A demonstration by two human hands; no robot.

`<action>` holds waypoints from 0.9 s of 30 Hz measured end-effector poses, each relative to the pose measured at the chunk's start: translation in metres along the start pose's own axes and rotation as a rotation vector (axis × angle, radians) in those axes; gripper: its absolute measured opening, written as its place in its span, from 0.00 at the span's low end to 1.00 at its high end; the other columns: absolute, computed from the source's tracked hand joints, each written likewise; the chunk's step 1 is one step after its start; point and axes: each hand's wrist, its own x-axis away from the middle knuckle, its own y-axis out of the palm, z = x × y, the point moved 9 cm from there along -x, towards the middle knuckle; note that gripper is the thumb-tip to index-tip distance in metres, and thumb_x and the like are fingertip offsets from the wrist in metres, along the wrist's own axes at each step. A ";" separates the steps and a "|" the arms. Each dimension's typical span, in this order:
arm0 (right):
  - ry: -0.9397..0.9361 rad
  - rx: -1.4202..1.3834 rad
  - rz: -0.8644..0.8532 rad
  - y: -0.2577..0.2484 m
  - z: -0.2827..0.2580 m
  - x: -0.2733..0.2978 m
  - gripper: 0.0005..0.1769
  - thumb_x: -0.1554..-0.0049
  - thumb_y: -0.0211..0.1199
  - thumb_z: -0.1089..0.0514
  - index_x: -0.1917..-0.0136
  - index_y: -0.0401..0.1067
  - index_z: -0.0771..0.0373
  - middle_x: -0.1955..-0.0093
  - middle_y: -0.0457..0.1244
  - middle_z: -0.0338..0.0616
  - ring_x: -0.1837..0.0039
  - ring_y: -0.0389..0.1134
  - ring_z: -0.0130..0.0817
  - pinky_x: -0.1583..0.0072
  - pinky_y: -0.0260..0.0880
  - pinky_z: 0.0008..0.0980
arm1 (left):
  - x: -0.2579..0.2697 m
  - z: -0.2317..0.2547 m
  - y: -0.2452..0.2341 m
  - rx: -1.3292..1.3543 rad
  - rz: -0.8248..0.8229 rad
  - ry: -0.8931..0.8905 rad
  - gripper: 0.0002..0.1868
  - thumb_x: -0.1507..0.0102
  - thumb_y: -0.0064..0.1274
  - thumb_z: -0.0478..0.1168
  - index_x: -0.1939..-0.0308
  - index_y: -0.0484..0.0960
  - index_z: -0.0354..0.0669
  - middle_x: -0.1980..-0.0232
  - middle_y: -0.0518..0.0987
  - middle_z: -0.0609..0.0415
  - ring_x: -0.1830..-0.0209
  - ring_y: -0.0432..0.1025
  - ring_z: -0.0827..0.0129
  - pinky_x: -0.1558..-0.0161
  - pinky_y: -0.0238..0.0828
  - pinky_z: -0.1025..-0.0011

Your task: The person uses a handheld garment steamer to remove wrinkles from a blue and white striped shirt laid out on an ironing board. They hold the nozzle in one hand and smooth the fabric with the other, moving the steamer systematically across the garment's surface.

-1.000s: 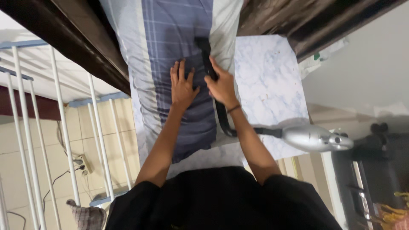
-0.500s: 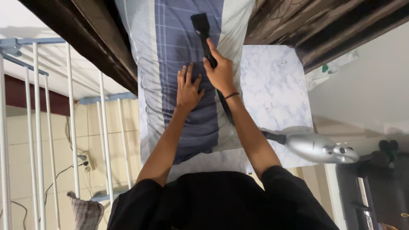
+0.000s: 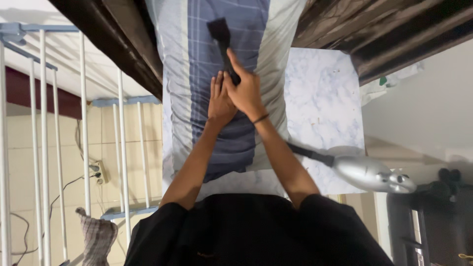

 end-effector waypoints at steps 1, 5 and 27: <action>0.011 0.008 -0.020 0.005 0.001 -0.009 0.32 0.38 0.65 0.63 0.22 0.63 0.55 0.47 0.71 0.56 0.60 0.74 0.38 0.55 0.74 0.34 | 0.002 0.002 -0.003 -0.015 -0.015 0.007 0.35 0.31 0.52 0.49 0.26 0.65 0.32 0.22 0.57 0.30 0.18 0.46 0.36 0.20 0.38 0.41; 0.054 0.026 -0.041 0.015 0.016 -0.040 0.34 0.39 0.64 0.63 0.22 0.59 0.55 0.47 0.73 0.52 0.68 0.71 0.33 0.62 0.71 0.32 | -0.005 0.007 -0.003 -0.089 -0.147 -0.018 0.34 0.34 0.53 0.51 0.28 0.67 0.39 0.24 0.59 0.32 0.20 0.44 0.36 0.22 0.35 0.40; 0.150 0.074 -0.156 -0.003 0.019 0.009 0.33 0.41 0.65 0.63 0.24 0.63 0.59 0.49 0.70 0.62 0.51 0.76 0.46 0.51 0.76 0.36 | -0.002 0.004 -0.002 -0.038 -0.067 0.016 0.39 0.37 0.56 0.54 0.29 0.68 0.33 0.22 0.57 0.33 0.21 0.45 0.36 0.23 0.37 0.38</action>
